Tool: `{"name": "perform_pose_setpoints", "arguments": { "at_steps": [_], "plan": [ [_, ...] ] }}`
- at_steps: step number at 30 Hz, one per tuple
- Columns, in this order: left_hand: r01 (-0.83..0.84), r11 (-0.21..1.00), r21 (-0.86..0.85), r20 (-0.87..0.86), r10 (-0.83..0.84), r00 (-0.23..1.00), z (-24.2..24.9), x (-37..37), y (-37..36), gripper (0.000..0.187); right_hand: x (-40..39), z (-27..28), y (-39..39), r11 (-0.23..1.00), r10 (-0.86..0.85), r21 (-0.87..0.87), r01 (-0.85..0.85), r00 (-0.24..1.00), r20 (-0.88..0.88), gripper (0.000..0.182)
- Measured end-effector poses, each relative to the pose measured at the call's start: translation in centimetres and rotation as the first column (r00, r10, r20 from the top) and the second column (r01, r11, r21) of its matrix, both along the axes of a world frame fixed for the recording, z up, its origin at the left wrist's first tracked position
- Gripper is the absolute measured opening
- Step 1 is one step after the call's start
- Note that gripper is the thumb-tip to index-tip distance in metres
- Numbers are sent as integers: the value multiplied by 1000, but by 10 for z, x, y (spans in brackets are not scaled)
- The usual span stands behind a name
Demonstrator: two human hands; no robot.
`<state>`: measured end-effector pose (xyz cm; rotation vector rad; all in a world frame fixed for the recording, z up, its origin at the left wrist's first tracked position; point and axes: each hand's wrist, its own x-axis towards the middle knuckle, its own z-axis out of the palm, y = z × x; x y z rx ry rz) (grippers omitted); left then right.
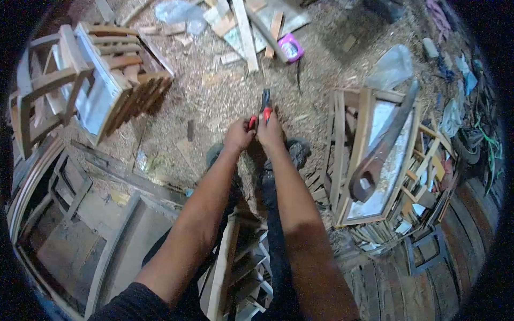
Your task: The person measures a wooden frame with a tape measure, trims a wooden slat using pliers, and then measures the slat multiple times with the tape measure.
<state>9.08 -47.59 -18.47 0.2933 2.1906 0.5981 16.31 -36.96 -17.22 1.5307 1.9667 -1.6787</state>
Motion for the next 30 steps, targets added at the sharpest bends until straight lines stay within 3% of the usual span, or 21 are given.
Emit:
{"name": "perform_pose_setpoints", "arguments": {
  "at_steps": [1, 5, 6, 7, 8, 11, 12, 13, 15, 17, 19, 22, 24, 25, 27, 29, 30],
  "plan": [
    [91, 996, -12, -59, -92, 994, -2, 3, -1, 37, 2, -5, -2, 1000, 15, 18, -15, 1000, -5, 30],
    [47, 998, 45, -75, -43, 996, 3, 7, -4, 31, 20, -14, -1, 994, 73, 83, -72, 997, -4, 29],
    [3, 998, 69, -10, -2, 1000, 14, 2, -4, 28, 18, -2, 1, 1000, -24, 1, 25, 991, -131, 28],
    [-43, 995, 94, 45, 39, 998, 29, -8, -1, 26, 9, 13, 6, 990, -129, -90, 109, 958, -257, 27],
    [-30, 996, 79, 63, 25, 998, 48, -17, 2, 24, 7, 36, 8, 928, -321, -284, 243, 907, -274, 25],
    [-114, 965, 236, 21, 112, 993, 110, -34, 15, 25, -1, 123, 36, 884, -351, -408, 228, 901, -256, 24],
    [-142, 955, 261, 82, 125, 989, 106, -36, 11, 26, -10, 170, 51, 908, -282, -374, 188, 935, -214, 24],
    [-139, 950, 278, 63, 126, 990, 138, -45, 23, 26, -12, 199, 60, 914, -276, -364, 178, 931, -238, 24],
    [-210, 856, 472, 50, 212, 976, 212, -56, 46, 31, -21, 259, 83, 900, -313, -394, 184, 903, -293, 21],
    [-217, 831, 512, 169, 150, 974, 280, -67, 63, 36, -42, 355, 104, 872, -389, -415, 259, 882, -267, 28],
    [-87, 845, 527, 89, 47, 995, 382, -85, 89, 39, -53, 443, 122, 858, -441, -431, 278, 830, -343, 30],
    [-90, 700, 708, 89, 38, 995, 502, -91, 111, 43, -57, 591, 146, 891, -375, -423, 166, 794, -478, 32],
    [-26, 714, 699, 89, -51, 995, 577, -94, 112, 44, -56, 679, 151, 889, -380, -433, 147, 765, -520, 32],
    [40, 729, 683, 87, -136, 987, 611, -103, 119, 46, -64, 715, 157, 884, -388, -450, 125, 733, -559, 31],
    [71, 702, 709, 1, -101, 995, 677, -101, 125, 45, -66, 773, 159, 916, -336, -389, 102, 724, -603, 31],
    [111, 594, 797, -41, -130, 991, 732, -107, 128, 45, -74, 818, 159, 938, -295, -338, 82, 703, -647, 29],
    [127, 620, 774, -68, -119, 991, 760, -107, 128, 45, -74, 834, 157, 934, -292, -351, 62, 699, -653, 31]
  ]
}}
